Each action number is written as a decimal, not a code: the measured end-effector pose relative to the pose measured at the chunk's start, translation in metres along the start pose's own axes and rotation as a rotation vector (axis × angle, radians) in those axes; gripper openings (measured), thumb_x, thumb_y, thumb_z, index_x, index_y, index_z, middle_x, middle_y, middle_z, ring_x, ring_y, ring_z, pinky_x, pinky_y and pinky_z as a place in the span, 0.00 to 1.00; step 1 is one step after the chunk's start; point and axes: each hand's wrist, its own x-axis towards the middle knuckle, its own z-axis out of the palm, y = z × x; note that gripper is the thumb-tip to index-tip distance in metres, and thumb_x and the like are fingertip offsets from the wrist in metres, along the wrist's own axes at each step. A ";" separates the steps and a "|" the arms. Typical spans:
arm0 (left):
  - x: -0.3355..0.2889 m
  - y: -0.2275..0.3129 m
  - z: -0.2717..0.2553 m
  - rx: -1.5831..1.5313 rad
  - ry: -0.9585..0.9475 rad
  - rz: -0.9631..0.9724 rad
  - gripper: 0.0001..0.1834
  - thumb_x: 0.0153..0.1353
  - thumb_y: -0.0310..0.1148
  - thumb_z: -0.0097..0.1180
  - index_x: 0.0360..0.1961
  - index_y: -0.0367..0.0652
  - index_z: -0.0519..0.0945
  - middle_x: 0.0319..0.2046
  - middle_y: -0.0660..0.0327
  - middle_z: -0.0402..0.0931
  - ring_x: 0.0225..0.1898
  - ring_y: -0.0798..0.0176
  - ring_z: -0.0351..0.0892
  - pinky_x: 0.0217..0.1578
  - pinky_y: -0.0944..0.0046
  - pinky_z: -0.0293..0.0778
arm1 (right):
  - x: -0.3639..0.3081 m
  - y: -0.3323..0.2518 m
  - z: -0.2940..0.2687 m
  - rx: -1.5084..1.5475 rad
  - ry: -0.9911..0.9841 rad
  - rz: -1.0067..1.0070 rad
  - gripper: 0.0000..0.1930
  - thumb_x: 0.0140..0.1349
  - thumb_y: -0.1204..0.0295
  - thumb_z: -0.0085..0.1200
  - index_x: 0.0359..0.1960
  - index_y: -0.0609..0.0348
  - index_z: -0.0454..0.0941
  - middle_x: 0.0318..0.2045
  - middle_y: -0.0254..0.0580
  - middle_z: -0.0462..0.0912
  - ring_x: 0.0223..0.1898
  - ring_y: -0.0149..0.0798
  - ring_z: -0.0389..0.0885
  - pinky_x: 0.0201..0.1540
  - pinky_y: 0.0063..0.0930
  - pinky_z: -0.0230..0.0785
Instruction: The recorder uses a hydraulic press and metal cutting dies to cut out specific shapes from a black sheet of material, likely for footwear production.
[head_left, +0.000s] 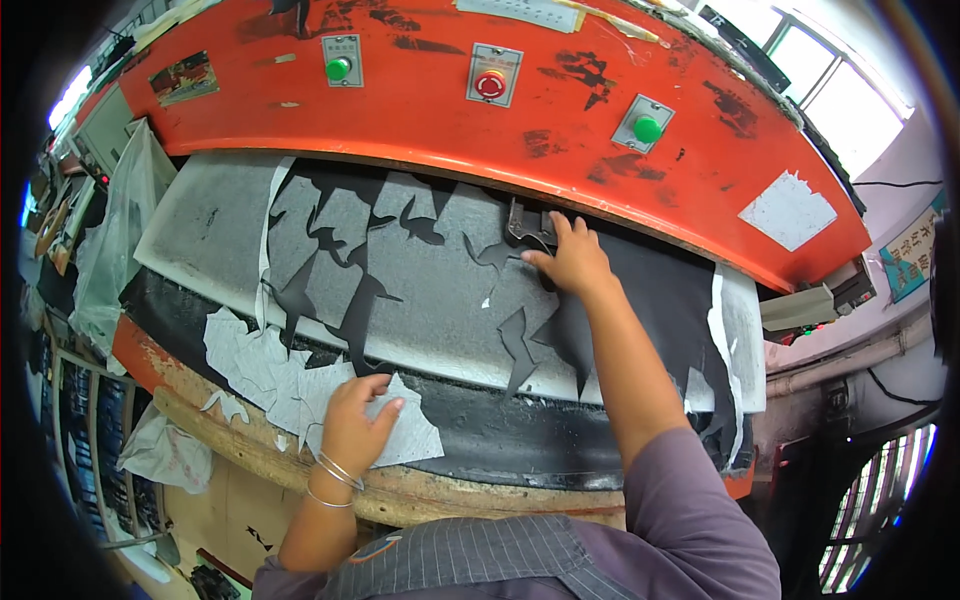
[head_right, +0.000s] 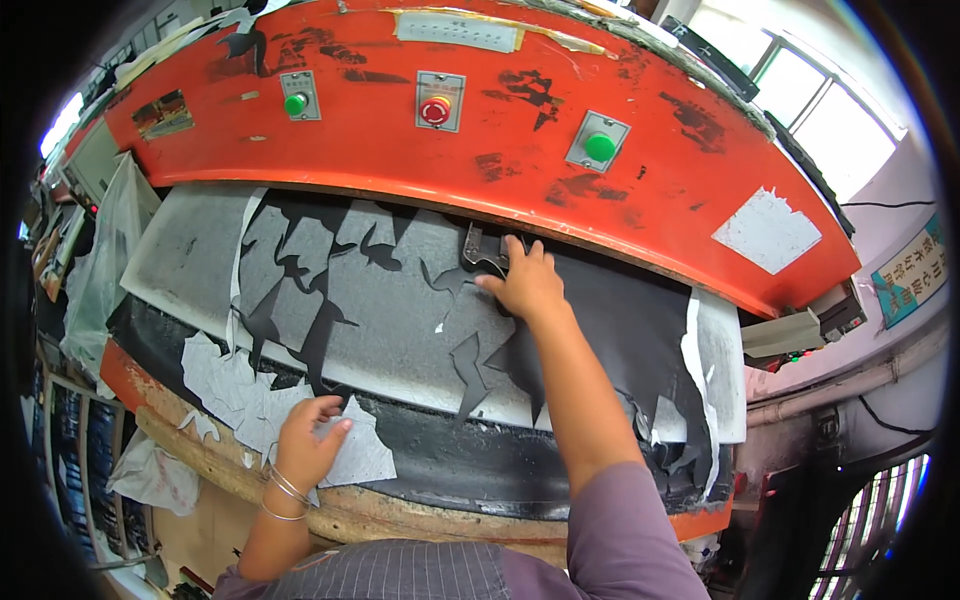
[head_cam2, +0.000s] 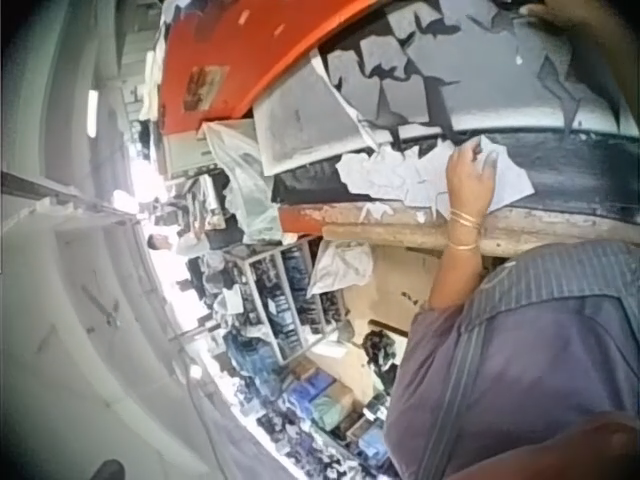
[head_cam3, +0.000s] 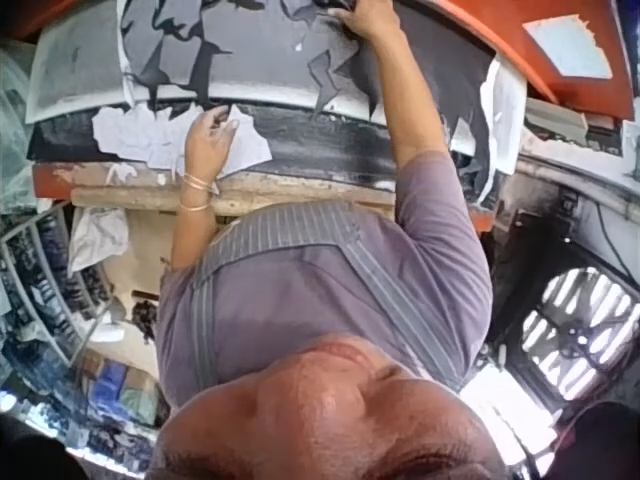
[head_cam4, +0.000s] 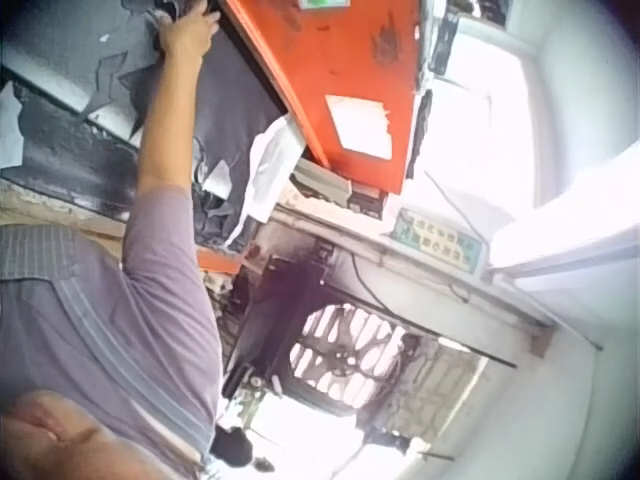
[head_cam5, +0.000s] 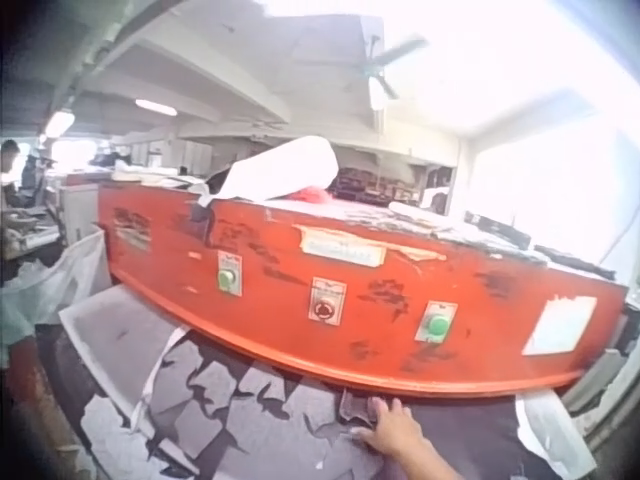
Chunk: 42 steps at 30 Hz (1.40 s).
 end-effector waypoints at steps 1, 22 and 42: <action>0.000 0.003 0.005 0.003 0.007 -0.002 0.18 0.53 0.31 0.64 0.44 0.37 0.78 0.34 0.55 0.79 0.36 0.57 0.78 0.40 0.61 0.74 | 0.012 -0.002 0.005 -0.059 0.007 0.039 0.47 0.49 0.45 0.64 0.68 0.48 0.57 0.63 0.61 0.63 0.64 0.59 0.61 0.62 0.48 0.63; 0.029 0.055 0.057 -1.043 -0.527 -0.144 0.56 0.50 0.55 0.68 0.68 0.35 0.51 0.56 0.52 0.66 0.59 0.61 0.66 0.57 0.63 0.66 | -0.207 -0.002 0.032 0.945 -0.322 -0.409 0.28 0.50 0.71 0.68 0.55 0.46 0.73 0.56 0.53 0.63 0.60 0.51 0.62 0.60 0.36 0.61; -0.006 0.078 0.082 -0.923 -0.065 -0.339 0.10 0.67 0.33 0.52 0.36 0.36 0.78 0.27 0.68 0.77 0.28 0.77 0.69 0.29 0.73 0.67 | -0.198 0.011 -0.037 0.610 -0.138 -1.085 0.19 0.47 0.65 0.65 0.40 0.57 0.79 0.61 0.49 0.63 0.63 0.63 0.57 0.61 0.53 0.60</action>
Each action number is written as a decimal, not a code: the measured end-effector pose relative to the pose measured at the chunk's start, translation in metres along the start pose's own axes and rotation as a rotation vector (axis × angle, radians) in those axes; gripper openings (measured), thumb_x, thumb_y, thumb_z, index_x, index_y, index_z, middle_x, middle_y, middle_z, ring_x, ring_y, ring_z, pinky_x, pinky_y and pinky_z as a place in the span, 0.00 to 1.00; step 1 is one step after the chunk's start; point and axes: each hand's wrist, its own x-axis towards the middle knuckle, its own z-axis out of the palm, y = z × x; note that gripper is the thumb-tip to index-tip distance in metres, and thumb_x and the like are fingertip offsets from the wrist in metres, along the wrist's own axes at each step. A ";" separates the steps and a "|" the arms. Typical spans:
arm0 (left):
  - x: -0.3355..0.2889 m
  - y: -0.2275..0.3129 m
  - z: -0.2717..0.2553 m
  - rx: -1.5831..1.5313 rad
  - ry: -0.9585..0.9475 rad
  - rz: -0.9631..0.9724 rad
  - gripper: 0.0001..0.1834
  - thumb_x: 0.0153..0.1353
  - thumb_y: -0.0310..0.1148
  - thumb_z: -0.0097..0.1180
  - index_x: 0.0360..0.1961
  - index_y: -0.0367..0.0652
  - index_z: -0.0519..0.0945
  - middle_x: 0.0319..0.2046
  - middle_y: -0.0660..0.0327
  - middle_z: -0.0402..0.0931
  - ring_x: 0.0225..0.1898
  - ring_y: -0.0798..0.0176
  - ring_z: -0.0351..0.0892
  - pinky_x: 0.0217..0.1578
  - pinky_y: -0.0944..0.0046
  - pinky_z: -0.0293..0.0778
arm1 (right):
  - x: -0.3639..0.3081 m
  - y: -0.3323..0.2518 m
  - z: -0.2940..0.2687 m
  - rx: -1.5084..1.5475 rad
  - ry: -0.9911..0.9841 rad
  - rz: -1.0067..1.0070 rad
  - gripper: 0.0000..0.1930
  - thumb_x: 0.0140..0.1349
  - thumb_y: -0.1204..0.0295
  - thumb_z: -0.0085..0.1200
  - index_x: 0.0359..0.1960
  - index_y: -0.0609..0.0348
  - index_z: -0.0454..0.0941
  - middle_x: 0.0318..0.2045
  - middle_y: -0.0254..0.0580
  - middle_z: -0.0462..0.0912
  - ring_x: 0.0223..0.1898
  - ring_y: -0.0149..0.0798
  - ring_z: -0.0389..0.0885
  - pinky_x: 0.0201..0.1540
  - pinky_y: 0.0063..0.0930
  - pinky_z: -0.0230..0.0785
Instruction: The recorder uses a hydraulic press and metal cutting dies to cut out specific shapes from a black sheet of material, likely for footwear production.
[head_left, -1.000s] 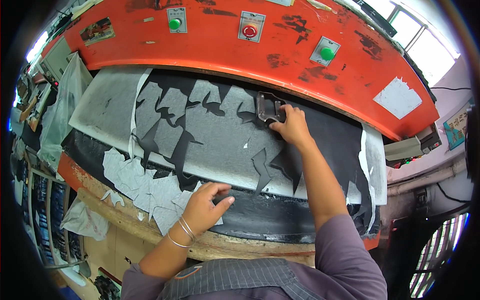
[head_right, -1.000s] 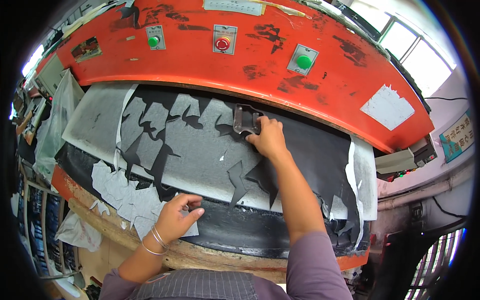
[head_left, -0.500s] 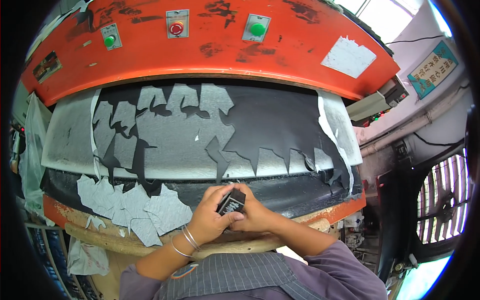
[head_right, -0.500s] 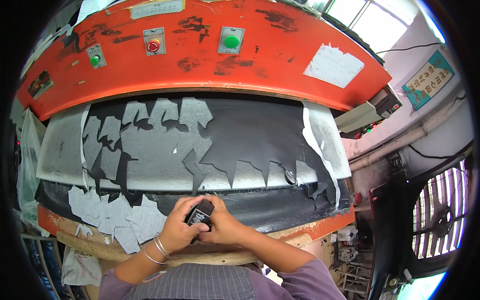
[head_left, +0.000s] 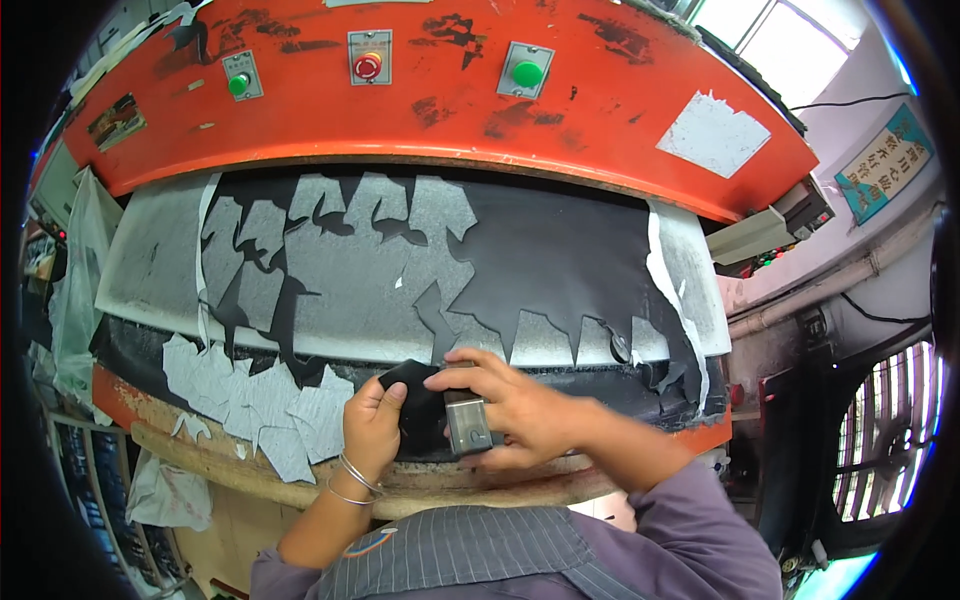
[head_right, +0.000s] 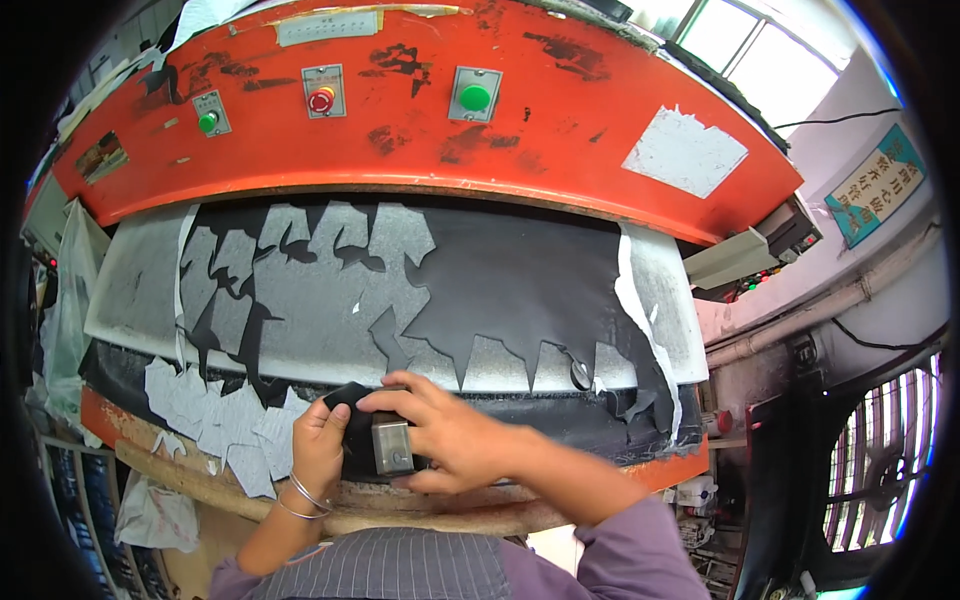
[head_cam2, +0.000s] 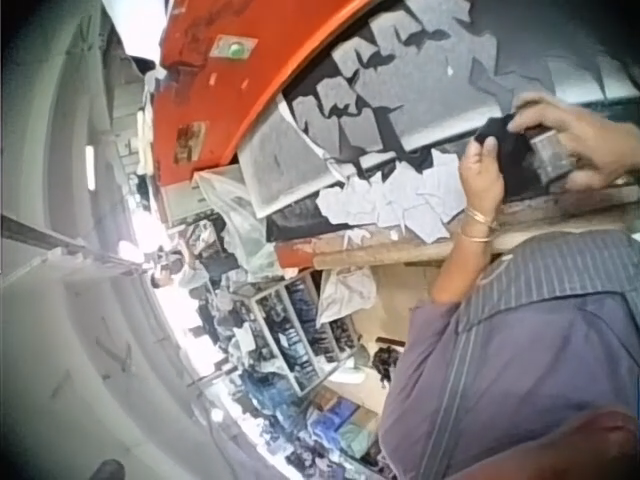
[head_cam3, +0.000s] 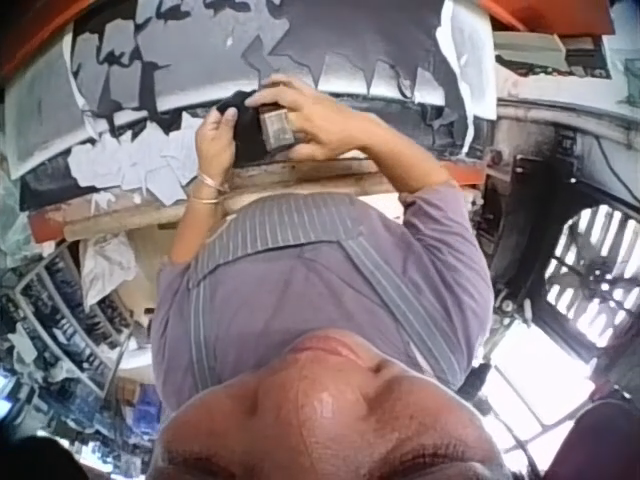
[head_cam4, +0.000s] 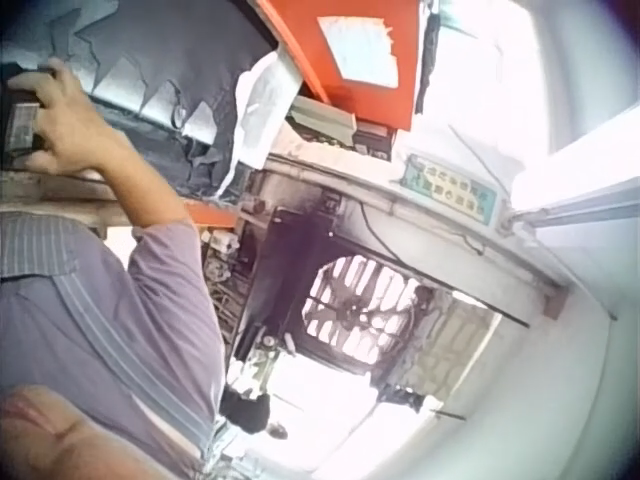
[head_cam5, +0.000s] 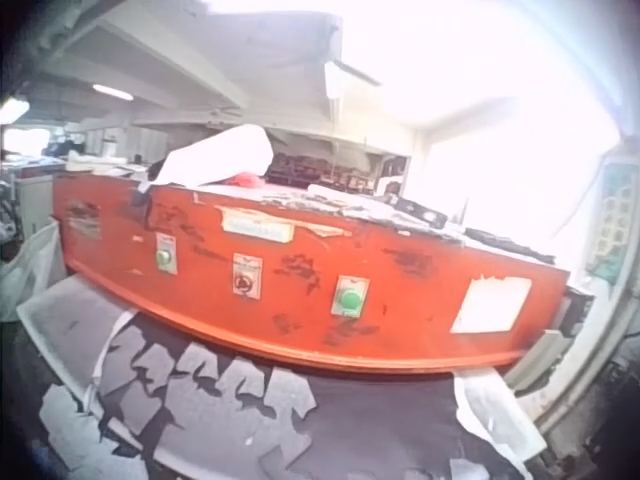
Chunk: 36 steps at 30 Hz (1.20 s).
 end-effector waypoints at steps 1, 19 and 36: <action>0.002 -0.001 -0.004 0.004 0.007 0.001 0.10 0.67 0.33 0.52 0.36 0.36 0.78 0.27 0.68 0.77 0.28 0.77 0.69 0.29 0.73 0.67 | 0.005 -0.002 -0.014 -0.110 -0.100 -0.016 0.20 0.45 0.65 0.64 0.42 0.57 0.78 0.60 0.48 0.64 0.63 0.63 0.57 0.61 0.54 0.61; 0.083 -0.003 0.034 0.828 -0.216 0.237 0.31 0.58 0.29 0.54 0.64 0.37 0.62 0.55 0.47 0.73 0.55 0.46 0.72 0.57 0.55 0.65 | -0.029 0.125 -0.081 -0.949 -0.545 0.056 0.19 0.57 0.66 0.58 0.52 0.50 0.78 0.70 0.41 0.55 0.71 0.46 0.52 0.68 0.46 0.49; 0.147 -0.039 0.078 1.067 -0.373 0.373 0.36 0.54 0.25 0.45 0.66 0.36 0.53 0.64 0.53 0.65 0.68 0.52 0.58 0.70 0.47 0.37 | -0.101 0.168 -0.032 -0.412 0.479 0.635 0.35 0.55 0.67 0.63 0.63 0.64 0.63 0.51 0.57 0.78 0.57 0.49 0.75 0.67 0.43 0.53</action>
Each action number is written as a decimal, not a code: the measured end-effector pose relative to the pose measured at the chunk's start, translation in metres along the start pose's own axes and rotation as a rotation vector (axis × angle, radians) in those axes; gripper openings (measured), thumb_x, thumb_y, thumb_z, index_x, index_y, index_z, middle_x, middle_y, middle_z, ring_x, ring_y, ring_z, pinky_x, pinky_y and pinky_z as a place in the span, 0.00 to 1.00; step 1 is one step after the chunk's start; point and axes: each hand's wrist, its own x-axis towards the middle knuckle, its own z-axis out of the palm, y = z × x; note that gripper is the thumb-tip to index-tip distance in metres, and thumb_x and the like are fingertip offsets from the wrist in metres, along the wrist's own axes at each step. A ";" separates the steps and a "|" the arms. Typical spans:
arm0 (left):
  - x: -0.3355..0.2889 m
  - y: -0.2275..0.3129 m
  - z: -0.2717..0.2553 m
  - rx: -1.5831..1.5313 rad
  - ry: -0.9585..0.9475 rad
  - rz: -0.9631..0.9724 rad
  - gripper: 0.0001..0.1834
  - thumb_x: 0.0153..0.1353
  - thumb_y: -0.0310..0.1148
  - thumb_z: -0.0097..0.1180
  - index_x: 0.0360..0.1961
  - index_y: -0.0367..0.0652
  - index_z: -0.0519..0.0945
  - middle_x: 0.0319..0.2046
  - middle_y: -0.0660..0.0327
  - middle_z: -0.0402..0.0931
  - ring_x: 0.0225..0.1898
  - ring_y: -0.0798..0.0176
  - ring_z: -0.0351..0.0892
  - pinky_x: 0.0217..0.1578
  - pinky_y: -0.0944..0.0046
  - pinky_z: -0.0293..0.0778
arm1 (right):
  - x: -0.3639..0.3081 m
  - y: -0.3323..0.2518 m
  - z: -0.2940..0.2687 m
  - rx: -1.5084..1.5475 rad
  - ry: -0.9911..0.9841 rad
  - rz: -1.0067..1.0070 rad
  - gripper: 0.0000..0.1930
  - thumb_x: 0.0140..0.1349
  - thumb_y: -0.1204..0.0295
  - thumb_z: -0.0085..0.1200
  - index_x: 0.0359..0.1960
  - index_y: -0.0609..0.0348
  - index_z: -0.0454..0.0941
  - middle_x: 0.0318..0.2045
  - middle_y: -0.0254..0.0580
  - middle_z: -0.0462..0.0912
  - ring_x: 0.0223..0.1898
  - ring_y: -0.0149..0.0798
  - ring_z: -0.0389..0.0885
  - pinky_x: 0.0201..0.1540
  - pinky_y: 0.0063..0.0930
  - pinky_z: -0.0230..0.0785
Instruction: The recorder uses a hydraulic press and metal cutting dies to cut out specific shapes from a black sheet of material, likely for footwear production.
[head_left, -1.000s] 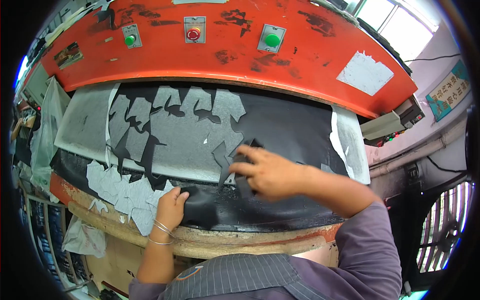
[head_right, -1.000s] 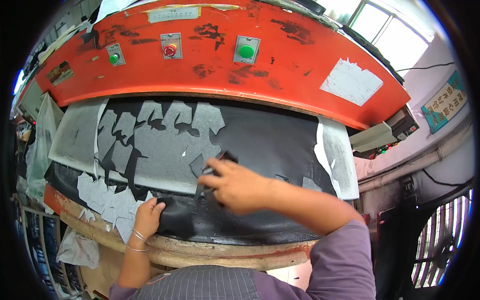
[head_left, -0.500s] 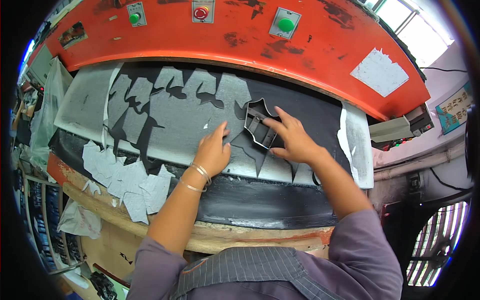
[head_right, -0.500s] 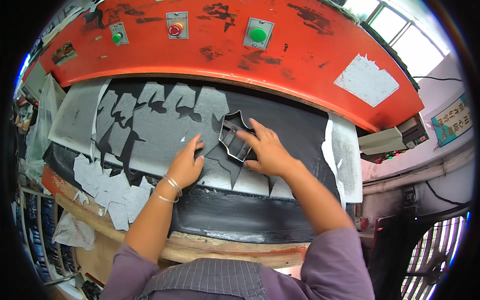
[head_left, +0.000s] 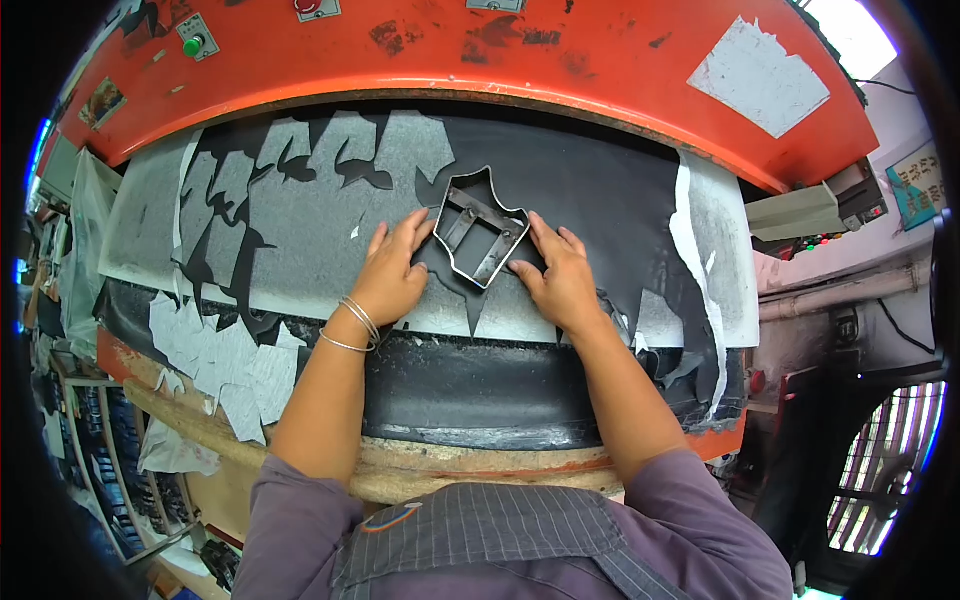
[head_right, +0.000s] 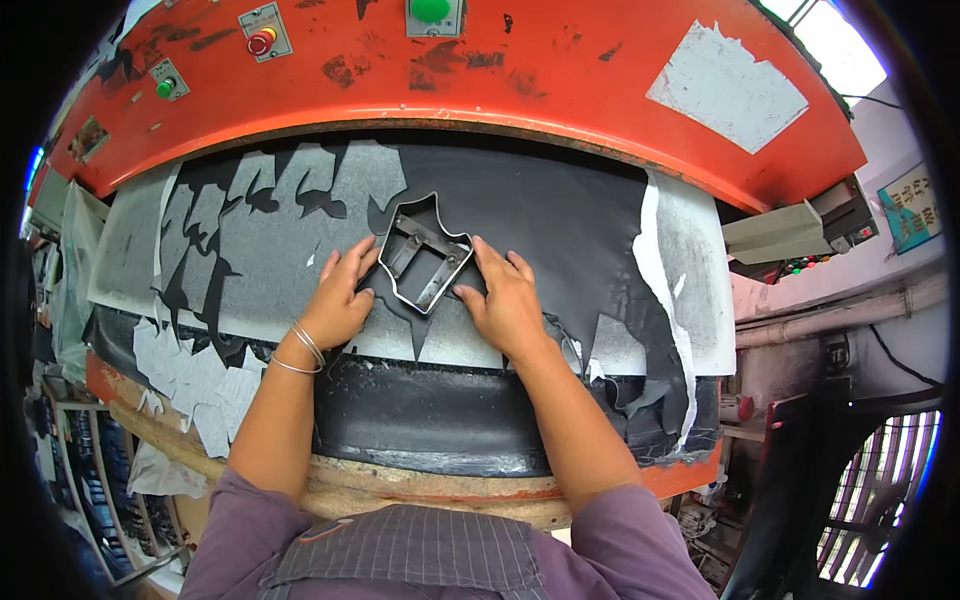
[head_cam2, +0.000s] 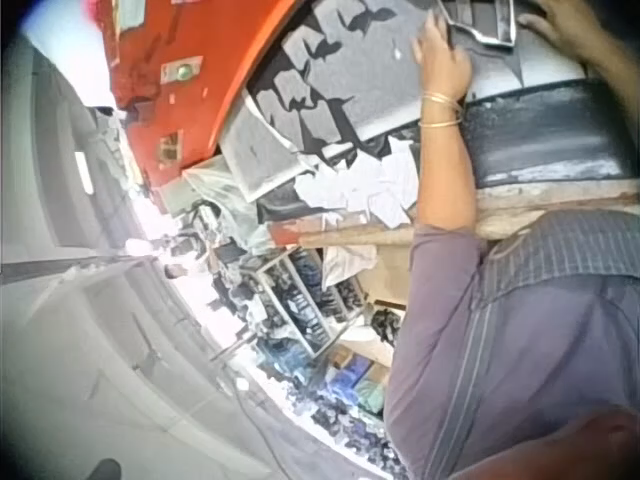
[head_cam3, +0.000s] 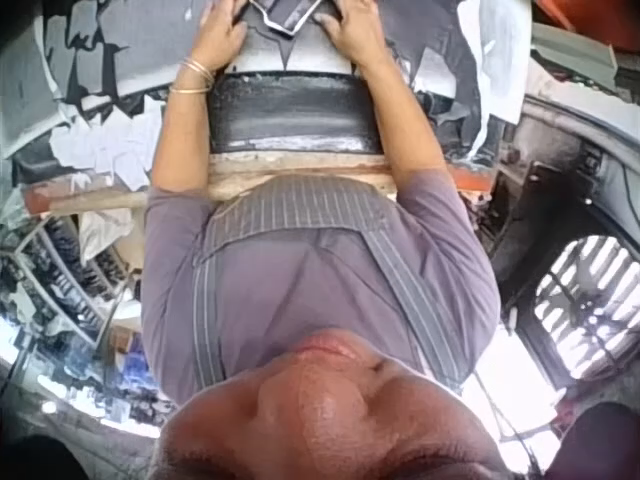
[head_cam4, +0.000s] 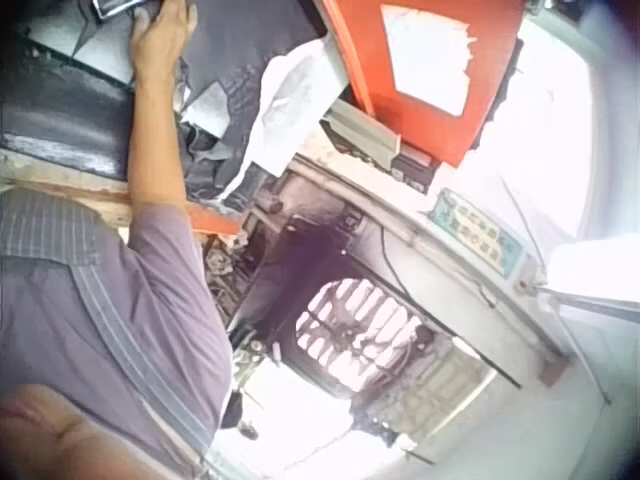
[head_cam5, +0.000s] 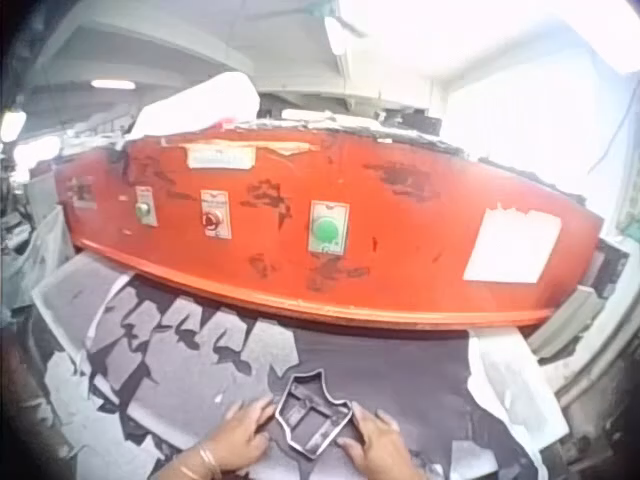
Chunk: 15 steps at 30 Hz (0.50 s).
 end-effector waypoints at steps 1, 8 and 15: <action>0.000 0.003 -0.001 0.017 -0.018 0.003 0.36 0.54 0.25 0.45 0.67 0.37 0.53 0.65 0.53 0.64 0.69 0.52 0.56 0.70 0.47 0.36 | -0.001 0.000 0.000 0.007 -0.001 0.001 0.35 0.55 0.67 0.63 0.63 0.64 0.63 0.51 0.57 0.78 0.57 0.49 0.75 0.67 0.43 0.53; 0.004 0.006 -0.001 0.062 -0.051 0.004 0.38 0.54 0.27 0.44 0.69 0.40 0.50 0.66 0.54 0.62 0.71 0.53 0.50 0.70 0.47 0.34 | -0.002 -0.005 0.004 -0.050 0.146 0.003 0.32 0.51 0.65 0.66 0.58 0.63 0.68 0.44 0.53 0.82 0.50 0.48 0.79 0.62 0.44 0.60; 0.010 0.007 -0.004 0.114 -0.076 0.013 0.39 0.54 0.28 0.44 0.69 0.44 0.50 0.67 0.53 0.60 0.72 0.55 0.49 0.70 0.48 0.33 | 0.002 -0.004 0.001 0.004 0.160 0.022 0.30 0.51 0.65 0.65 0.56 0.60 0.69 0.44 0.51 0.82 0.50 0.48 0.79 0.61 0.44 0.60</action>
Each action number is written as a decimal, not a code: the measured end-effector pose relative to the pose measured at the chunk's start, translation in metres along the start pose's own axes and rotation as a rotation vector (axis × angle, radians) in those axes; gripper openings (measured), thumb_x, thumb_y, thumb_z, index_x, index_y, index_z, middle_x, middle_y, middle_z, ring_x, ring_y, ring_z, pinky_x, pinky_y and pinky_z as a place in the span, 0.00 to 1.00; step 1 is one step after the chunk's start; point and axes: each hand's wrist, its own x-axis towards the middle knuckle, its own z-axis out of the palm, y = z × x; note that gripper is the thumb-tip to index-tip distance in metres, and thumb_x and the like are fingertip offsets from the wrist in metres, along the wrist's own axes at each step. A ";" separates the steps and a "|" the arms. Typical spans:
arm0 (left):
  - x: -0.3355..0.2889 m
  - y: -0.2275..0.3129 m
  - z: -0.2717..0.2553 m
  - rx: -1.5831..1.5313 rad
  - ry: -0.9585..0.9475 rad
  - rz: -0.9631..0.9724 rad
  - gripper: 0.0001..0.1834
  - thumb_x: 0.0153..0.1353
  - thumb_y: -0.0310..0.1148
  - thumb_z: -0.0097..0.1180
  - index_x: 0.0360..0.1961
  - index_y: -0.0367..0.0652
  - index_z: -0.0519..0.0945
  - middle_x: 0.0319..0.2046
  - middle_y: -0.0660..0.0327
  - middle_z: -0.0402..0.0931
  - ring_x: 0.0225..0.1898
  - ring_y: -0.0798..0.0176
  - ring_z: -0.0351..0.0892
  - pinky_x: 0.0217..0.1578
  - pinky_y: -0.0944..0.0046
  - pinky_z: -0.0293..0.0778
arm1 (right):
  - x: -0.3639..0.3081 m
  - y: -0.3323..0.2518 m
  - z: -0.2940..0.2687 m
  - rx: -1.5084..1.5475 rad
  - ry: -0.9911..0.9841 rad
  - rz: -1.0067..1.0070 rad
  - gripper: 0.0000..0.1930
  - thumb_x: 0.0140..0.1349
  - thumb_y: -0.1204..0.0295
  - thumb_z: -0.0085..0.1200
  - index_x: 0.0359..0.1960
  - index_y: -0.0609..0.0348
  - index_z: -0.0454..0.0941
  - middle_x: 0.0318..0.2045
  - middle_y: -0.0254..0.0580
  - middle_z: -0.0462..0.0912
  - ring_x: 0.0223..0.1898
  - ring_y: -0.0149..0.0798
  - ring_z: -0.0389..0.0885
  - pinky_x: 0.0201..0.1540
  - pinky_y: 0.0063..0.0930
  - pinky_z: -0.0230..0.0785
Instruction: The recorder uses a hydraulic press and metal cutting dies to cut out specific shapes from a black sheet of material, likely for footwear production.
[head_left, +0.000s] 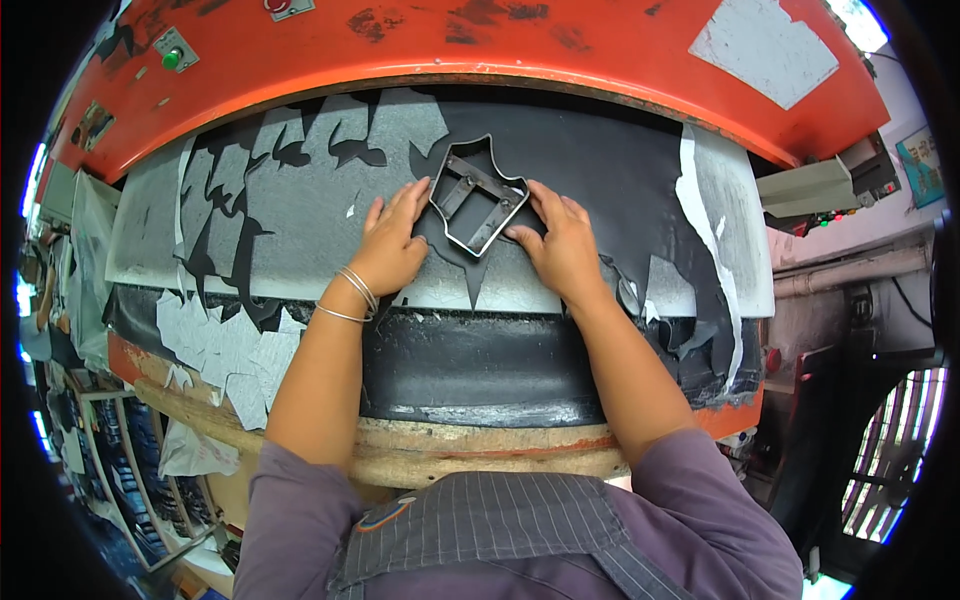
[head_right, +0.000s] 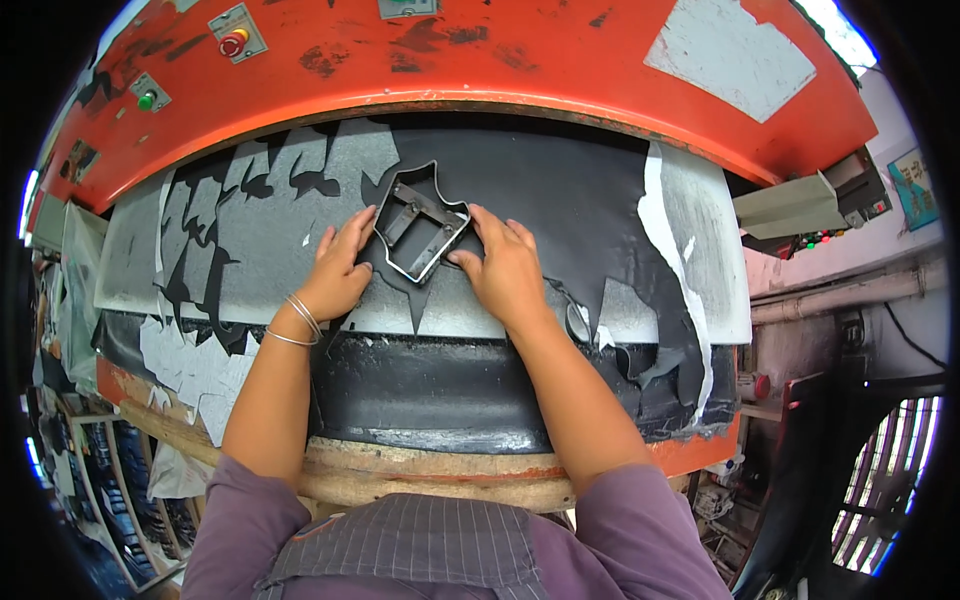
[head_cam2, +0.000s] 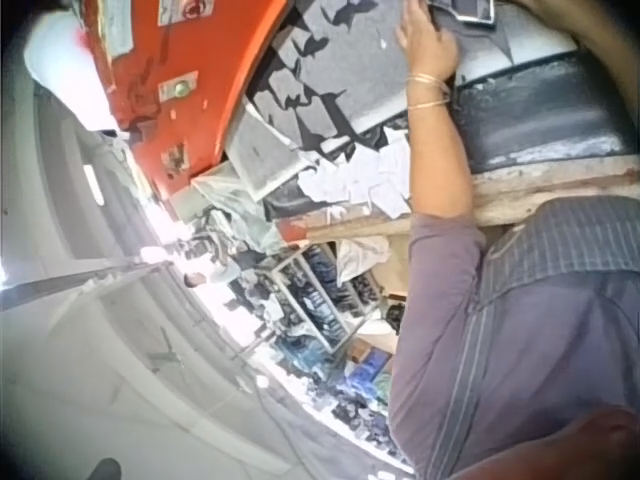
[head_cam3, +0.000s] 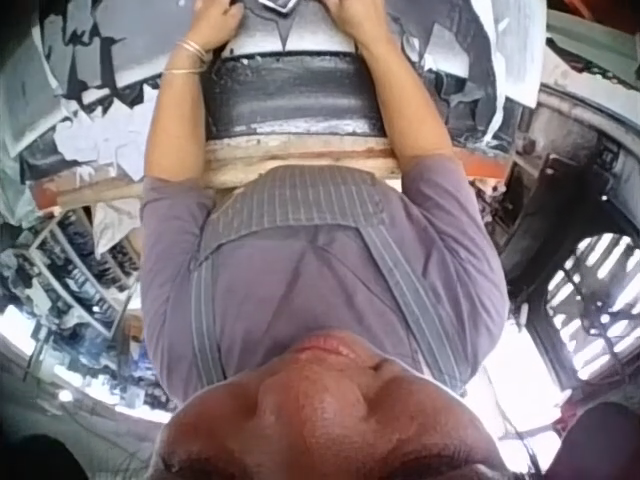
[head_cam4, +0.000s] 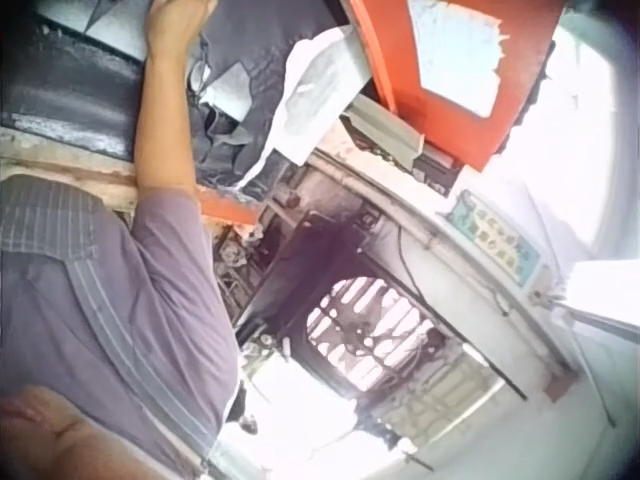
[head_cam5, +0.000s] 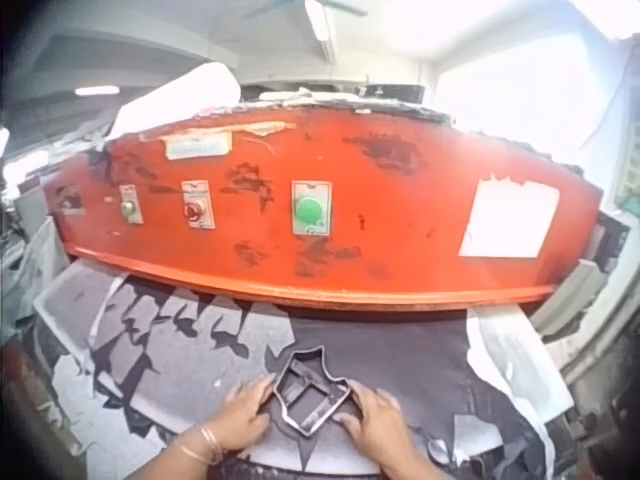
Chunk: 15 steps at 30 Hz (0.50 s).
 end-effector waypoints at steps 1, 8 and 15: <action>0.001 -0.002 0.001 0.010 0.002 -0.001 0.39 0.54 0.28 0.44 0.69 0.44 0.50 0.67 0.53 0.59 0.72 0.55 0.49 0.70 0.48 0.34 | 0.000 0.000 0.000 0.009 0.000 0.007 0.30 0.51 0.65 0.65 0.56 0.60 0.69 0.44 0.51 0.82 0.51 0.47 0.79 0.62 0.43 0.59; 0.010 -0.011 0.001 -0.001 -0.032 0.005 0.40 0.53 0.27 0.44 0.70 0.44 0.49 0.68 0.52 0.57 0.72 0.56 0.48 0.69 0.48 0.32 | 0.006 0.004 0.002 0.096 0.011 0.046 0.30 0.51 0.64 0.65 0.56 0.60 0.71 0.45 0.50 0.82 0.52 0.46 0.78 0.63 0.41 0.57; 0.012 -0.010 0.003 0.048 0.016 -0.005 0.42 0.51 0.26 0.44 0.70 0.43 0.48 0.68 0.49 0.57 0.72 0.54 0.48 0.69 0.46 0.31 | 0.008 0.001 0.002 0.045 0.064 0.026 0.31 0.52 0.62 0.65 0.58 0.57 0.70 0.46 0.47 0.83 0.53 0.47 0.76 0.62 0.39 0.58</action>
